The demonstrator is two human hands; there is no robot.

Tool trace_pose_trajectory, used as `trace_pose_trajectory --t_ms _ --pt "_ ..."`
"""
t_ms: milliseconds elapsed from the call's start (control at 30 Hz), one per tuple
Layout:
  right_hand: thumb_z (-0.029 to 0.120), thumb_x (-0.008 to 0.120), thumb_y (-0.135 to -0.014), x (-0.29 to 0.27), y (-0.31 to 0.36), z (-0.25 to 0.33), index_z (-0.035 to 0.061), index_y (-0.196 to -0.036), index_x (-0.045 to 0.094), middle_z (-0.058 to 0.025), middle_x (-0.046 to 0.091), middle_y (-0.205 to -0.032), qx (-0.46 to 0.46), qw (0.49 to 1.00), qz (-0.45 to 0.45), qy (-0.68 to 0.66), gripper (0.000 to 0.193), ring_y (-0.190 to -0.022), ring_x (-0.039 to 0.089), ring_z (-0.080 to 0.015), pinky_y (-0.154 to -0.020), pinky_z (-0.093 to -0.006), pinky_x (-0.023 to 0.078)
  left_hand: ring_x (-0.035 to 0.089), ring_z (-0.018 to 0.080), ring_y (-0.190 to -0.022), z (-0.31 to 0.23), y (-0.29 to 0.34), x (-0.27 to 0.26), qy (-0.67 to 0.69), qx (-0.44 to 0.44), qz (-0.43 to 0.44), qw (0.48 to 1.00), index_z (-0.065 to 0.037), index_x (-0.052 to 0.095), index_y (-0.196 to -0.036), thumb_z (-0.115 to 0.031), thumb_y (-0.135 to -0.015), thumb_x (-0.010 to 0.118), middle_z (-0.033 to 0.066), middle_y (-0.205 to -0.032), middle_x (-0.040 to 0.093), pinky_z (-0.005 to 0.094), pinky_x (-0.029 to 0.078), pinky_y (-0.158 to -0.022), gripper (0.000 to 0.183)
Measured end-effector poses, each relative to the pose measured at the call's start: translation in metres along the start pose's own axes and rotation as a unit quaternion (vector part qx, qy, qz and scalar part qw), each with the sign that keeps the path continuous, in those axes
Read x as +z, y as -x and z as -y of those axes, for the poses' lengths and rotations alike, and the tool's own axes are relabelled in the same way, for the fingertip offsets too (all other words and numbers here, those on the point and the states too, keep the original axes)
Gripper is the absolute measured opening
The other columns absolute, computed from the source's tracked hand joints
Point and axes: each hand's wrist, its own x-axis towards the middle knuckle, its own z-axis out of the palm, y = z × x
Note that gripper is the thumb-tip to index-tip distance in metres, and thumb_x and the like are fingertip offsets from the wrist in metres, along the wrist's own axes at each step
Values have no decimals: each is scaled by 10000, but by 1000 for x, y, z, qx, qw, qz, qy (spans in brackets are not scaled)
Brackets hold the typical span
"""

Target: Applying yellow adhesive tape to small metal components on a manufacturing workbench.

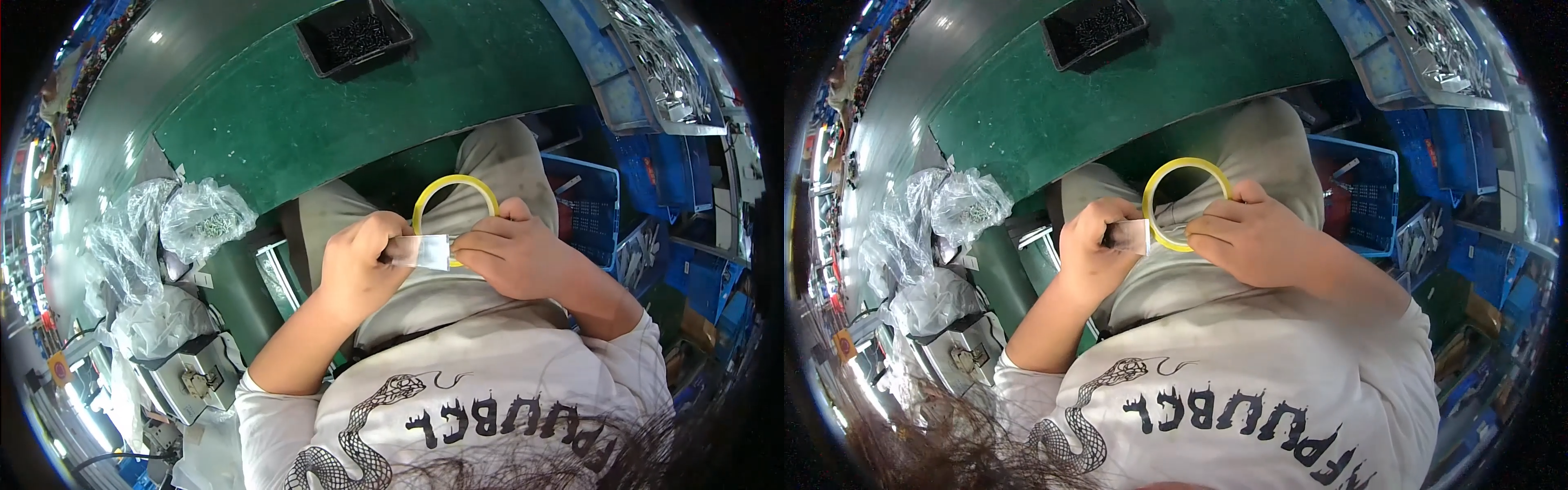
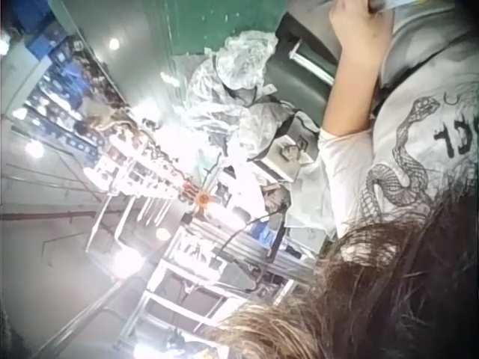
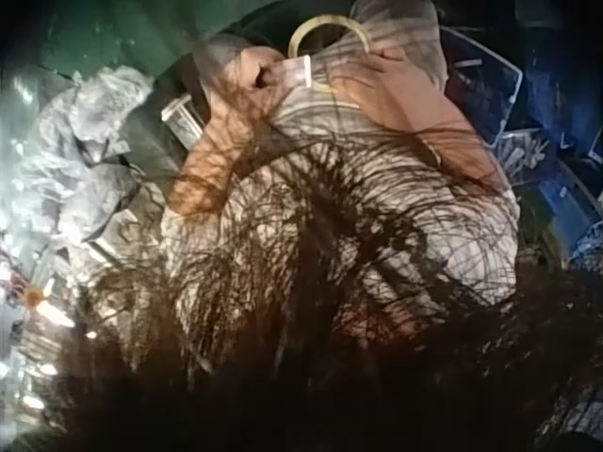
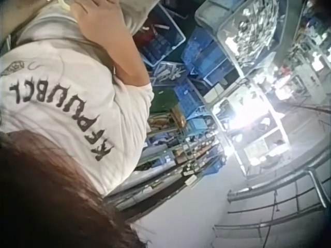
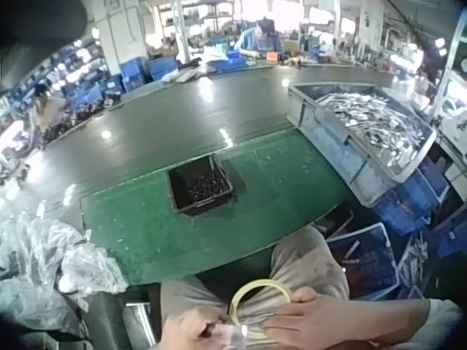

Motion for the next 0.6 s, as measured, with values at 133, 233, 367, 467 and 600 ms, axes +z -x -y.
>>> trace_pose_trajectory --t_ms 133,233,367,467,600 --pt "160 658 -794 1 0 0 115 -916 716 54 684 -968 -3 1000 -3 2 143 -819 585 -88 -766 -314 342 603 221 -578 -2 -1 1 -6 -16 10 1000 -69 562 -888 -7 -699 775 69 -729 600 313 486 -528 292" --pt "162 655 -808 3 1 0 116 -917 713 54 685 -973 2 1000 -5 -15 132 -817 585 -89 -771 -312 344 599 224 -574 -2 -2 2 -25 -19 14 999 -62 560 -882 -6 -695 773 71 -730 598 310 480 -522 289" --pt "158 656 -811 4 2 1 116 -919 709 54 685 -972 5 1000 -4 -6 128 -809 584 -93 -767 -314 345 597 229 -572 -3 -2 5 -19 -21 10 1000 -60 557 -878 -2 -689 772 72 -732 599 312 478 -520 293" --pt "149 654 -811 5 2 1 115 -911 701 52 683 -966 10 1000 -13 -9 115 -805 584 -98 -760 -314 344 596 240 -573 1 0 7 -32 -34 21 999 -61 539 -889 11 -694 760 80 -747 607 318 481 -523 303" --pt "144 675 -784 7 2 1 111 -913 687 46 684 -972 21 1000 -13 -6 133 -819 588 -118 -764 -326 346 603 257 -601 9 4 14 -21 9 -39 999 -68 502 -924 27 -690 744 90 -813 632 321 480 -526 350"
